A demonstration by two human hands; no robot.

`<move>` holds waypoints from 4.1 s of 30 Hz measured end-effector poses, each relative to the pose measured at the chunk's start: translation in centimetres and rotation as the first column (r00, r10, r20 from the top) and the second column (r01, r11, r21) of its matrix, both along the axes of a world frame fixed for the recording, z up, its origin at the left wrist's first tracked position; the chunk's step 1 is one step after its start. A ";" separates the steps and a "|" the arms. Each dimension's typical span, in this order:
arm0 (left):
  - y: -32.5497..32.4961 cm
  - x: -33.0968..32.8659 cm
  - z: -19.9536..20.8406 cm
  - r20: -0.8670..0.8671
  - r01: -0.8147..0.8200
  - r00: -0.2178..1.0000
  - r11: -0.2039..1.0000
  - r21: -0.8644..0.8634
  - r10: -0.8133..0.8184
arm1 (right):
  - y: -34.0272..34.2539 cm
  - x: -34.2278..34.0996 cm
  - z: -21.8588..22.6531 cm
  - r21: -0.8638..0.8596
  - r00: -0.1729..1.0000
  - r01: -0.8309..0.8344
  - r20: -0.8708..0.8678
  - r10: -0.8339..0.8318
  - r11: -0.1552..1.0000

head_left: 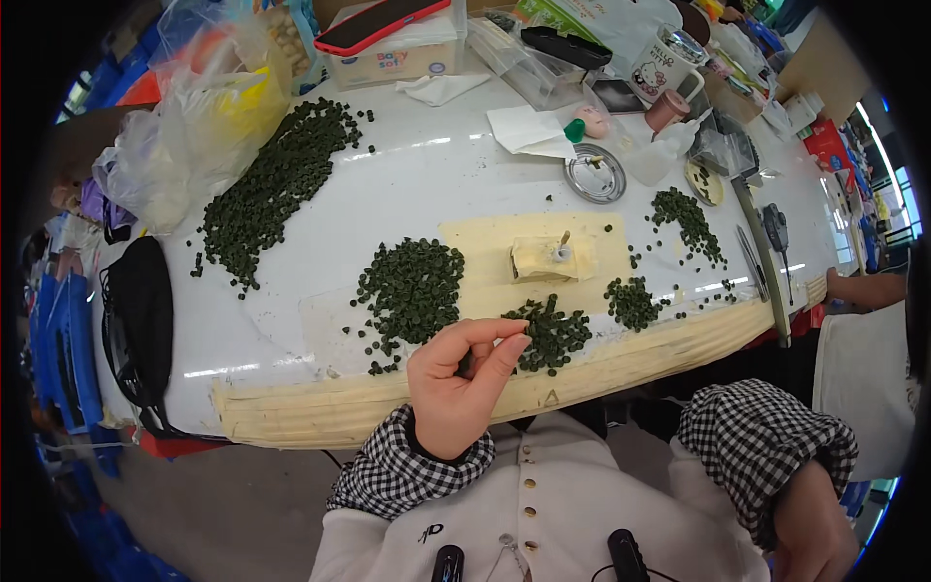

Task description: The person is sorting and inspecting small green plastic components at a workbench.

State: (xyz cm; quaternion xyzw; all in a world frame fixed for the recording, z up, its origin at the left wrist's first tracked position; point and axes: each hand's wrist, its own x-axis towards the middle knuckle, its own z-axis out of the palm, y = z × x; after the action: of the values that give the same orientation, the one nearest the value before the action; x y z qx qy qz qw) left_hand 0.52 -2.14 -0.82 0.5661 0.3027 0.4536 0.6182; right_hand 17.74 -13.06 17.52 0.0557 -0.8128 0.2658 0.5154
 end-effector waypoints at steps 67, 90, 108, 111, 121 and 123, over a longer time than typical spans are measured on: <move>0.3 0.8 0.2 -0.134 -0.031 0.989 0.986 0.166 0.054 | 4.3 0.4 -12.0 -0.320 0.437 0.890 0.398 -0.806 0.324; 0.7 0.9 0.4 -0.137 -0.077 0.986 0.986 0.146 0.097 | 5.1 -0.3 -15.5 -0.483 0.519 0.825 0.444 -0.730 0.293; 0.7 1.2 0.8 -0.236 -0.055 0.964 0.957 0.286 0.126 | 5.0 0.4 -16.4 -0.498 0.594 0.786 0.448 -0.668 0.365; 0.8 1.1 0.7 -0.246 -0.050 0.961 0.952 0.301 0.128 | 5.0 0.3 -16.3 -0.526 0.601 0.775 0.441 -0.667 0.351; 0.7 1.2 0.8 -0.209 -0.052 0.973 0.970 0.237 0.103 | 5.0 0.3 -16.1 -0.542 0.600 0.769 0.430 -0.674 0.339; 0.7 1.2 0.9 -0.219 -0.046 0.971 0.973 0.226 0.097 | 5.0 0.3 -16.0 -0.540 0.597 0.771 0.430 -0.678 0.337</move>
State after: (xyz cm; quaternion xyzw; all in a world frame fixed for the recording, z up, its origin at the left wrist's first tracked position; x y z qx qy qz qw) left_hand 1.69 -1.40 0.11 0.6679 0.3402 0.4381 0.4962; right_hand 18.08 -8.01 1.54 -0.5216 -0.6228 0.2887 0.5067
